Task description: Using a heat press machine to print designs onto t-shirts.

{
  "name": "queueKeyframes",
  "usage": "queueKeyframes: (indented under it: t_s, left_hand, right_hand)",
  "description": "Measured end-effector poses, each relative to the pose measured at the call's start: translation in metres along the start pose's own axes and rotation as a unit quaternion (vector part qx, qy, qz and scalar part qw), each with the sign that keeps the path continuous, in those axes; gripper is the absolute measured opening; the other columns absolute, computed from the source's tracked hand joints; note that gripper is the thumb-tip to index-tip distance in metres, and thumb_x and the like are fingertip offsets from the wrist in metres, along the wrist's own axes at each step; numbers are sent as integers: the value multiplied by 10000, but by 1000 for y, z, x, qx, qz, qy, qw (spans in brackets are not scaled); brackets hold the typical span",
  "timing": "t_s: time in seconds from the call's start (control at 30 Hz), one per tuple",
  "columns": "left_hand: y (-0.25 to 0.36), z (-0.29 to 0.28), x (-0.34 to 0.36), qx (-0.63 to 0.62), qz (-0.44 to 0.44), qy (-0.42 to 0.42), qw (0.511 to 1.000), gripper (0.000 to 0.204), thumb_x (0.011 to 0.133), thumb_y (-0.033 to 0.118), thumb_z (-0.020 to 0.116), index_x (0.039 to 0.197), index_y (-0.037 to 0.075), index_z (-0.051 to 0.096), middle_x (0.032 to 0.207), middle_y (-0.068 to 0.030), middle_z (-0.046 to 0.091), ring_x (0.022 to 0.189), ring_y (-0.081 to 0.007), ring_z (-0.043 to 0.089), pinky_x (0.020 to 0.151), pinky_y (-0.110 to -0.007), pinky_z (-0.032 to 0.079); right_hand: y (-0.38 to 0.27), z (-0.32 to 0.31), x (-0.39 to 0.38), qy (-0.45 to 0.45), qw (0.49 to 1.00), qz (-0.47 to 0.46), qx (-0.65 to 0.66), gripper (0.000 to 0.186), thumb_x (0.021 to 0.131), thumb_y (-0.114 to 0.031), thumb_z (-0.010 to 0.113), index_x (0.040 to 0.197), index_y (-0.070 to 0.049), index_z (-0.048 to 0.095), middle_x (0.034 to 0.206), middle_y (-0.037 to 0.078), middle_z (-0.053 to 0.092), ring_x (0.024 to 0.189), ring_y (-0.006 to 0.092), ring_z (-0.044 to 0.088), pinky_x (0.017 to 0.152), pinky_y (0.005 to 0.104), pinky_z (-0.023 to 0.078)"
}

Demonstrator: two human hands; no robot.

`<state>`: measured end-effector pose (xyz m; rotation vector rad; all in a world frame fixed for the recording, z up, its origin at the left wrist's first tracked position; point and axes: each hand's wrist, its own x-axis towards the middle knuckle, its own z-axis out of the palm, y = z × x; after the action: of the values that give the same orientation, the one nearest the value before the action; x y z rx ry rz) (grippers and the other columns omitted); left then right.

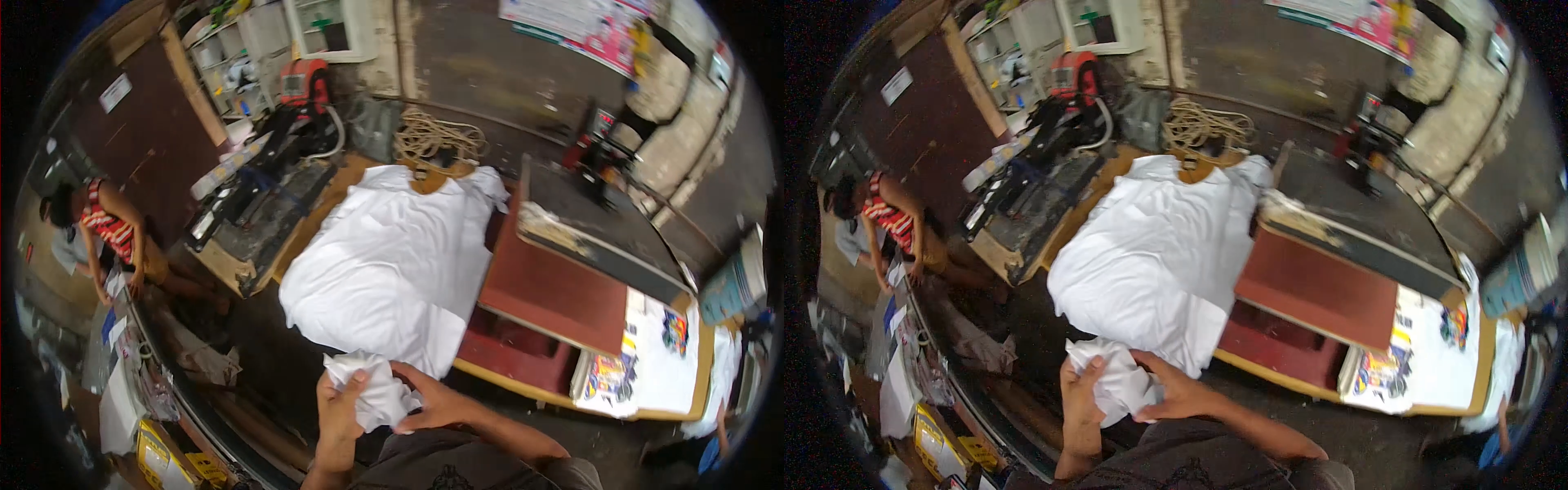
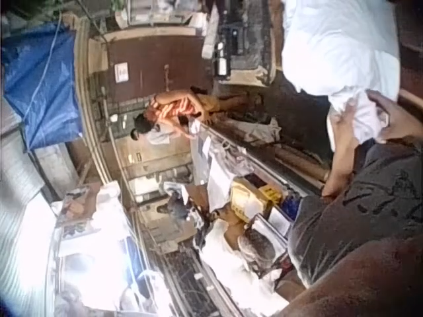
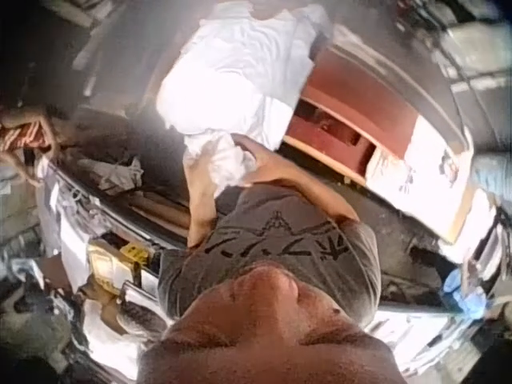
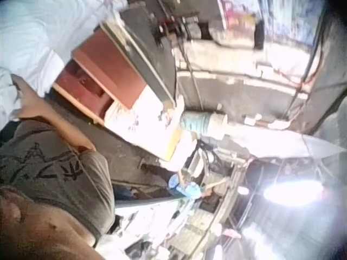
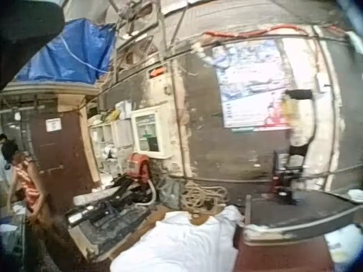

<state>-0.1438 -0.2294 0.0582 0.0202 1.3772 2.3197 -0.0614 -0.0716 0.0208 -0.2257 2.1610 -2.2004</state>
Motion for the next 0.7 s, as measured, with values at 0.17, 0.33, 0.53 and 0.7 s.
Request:
queueKeyframes:
  t_s: [0.17,0.33,0.53,0.7]
  left_hand:
    - [-19,33,-45,87,-64,-200,974,309,888,19,594,1183,-64,555,1106,-133,639,999,-206,636,876,-337,523]
    - [-51,78,19,182,16,-246,952,295,935,240,473,928,-14,623,944,-118,665,905,-199,650,777,-330,524]
    - [-131,96,-14,29,-322,-433,841,766,959,628,310,1285,-33,516,1252,-167,599,1161,-247,572,1013,-371,423]
    - [-110,104,-16,109,-200,-599,767,414,927,285,630,1211,-15,591,1072,-67,660,981,-115,601,885,-277,468]
  right_hand:
    - [25,32,-78,252,959,-110,-61,298,857,-55,589,1141,34,571,1043,181,637,865,211,627,777,350,493]
    - [-37,41,-140,197,980,9,5,308,975,-257,552,1143,-1,592,988,115,640,923,164,571,828,318,464]
    - [-73,-15,-191,449,864,91,212,467,915,-211,648,1310,-17,493,1160,114,619,1015,191,619,859,355,531]
    - [-71,-58,-257,561,777,-67,277,451,914,-195,607,1289,20,479,1143,154,622,1013,249,645,872,392,551]
